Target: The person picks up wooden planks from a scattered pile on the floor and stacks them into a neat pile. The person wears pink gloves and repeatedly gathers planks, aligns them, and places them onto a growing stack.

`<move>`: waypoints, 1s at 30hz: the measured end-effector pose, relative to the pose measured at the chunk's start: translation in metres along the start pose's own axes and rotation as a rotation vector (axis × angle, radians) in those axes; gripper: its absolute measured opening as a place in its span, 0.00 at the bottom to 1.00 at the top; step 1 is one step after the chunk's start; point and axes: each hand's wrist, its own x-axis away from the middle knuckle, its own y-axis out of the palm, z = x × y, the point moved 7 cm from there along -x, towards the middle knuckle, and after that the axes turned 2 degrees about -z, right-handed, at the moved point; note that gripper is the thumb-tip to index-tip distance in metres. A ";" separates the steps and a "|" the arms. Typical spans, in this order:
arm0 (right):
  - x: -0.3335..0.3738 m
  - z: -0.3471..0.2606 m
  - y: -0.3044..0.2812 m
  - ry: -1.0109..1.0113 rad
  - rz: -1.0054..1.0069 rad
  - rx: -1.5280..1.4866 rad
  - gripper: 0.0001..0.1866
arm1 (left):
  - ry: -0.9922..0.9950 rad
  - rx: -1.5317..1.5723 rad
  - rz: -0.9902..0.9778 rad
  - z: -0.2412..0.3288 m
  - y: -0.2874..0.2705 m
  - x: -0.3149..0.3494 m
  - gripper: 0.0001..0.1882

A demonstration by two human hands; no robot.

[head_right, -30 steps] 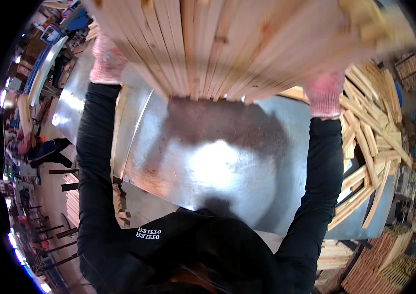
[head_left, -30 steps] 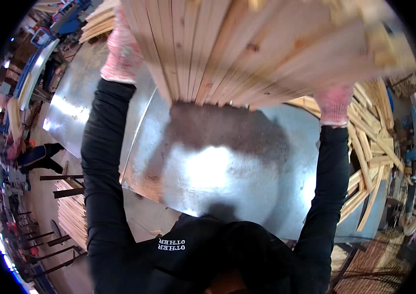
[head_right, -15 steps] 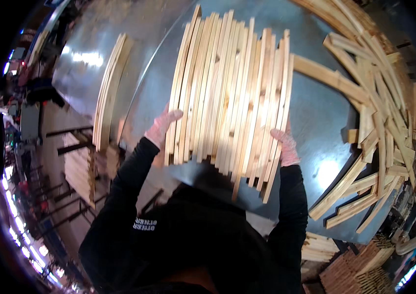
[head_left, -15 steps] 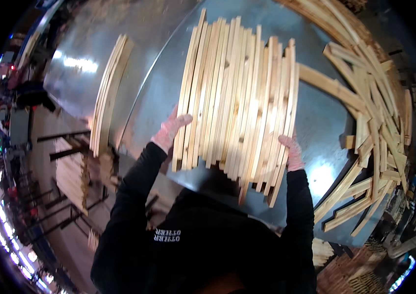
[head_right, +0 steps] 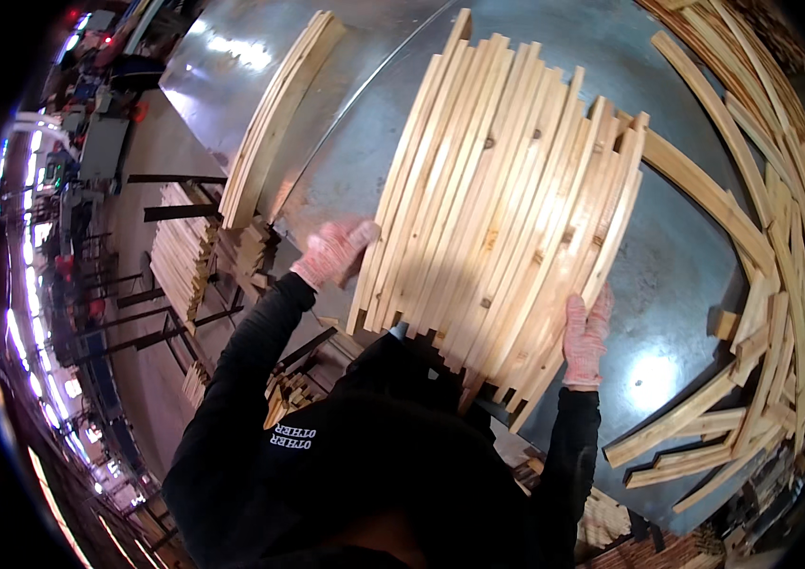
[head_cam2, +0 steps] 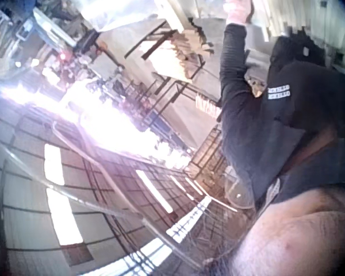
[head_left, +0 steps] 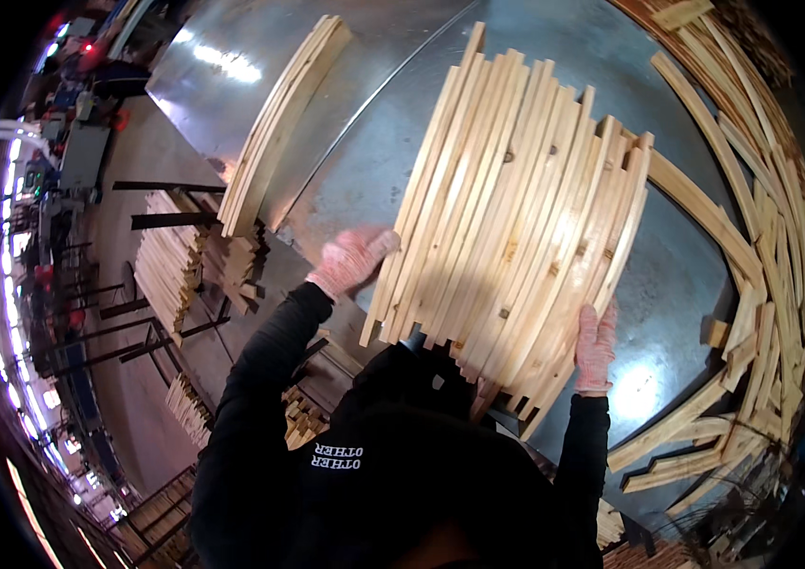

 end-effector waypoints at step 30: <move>-0.033 -0.107 0.049 0.201 -0.010 -0.380 0.45 | -0.451 -0.537 0.273 -0.168 -0.243 -0.191 0.36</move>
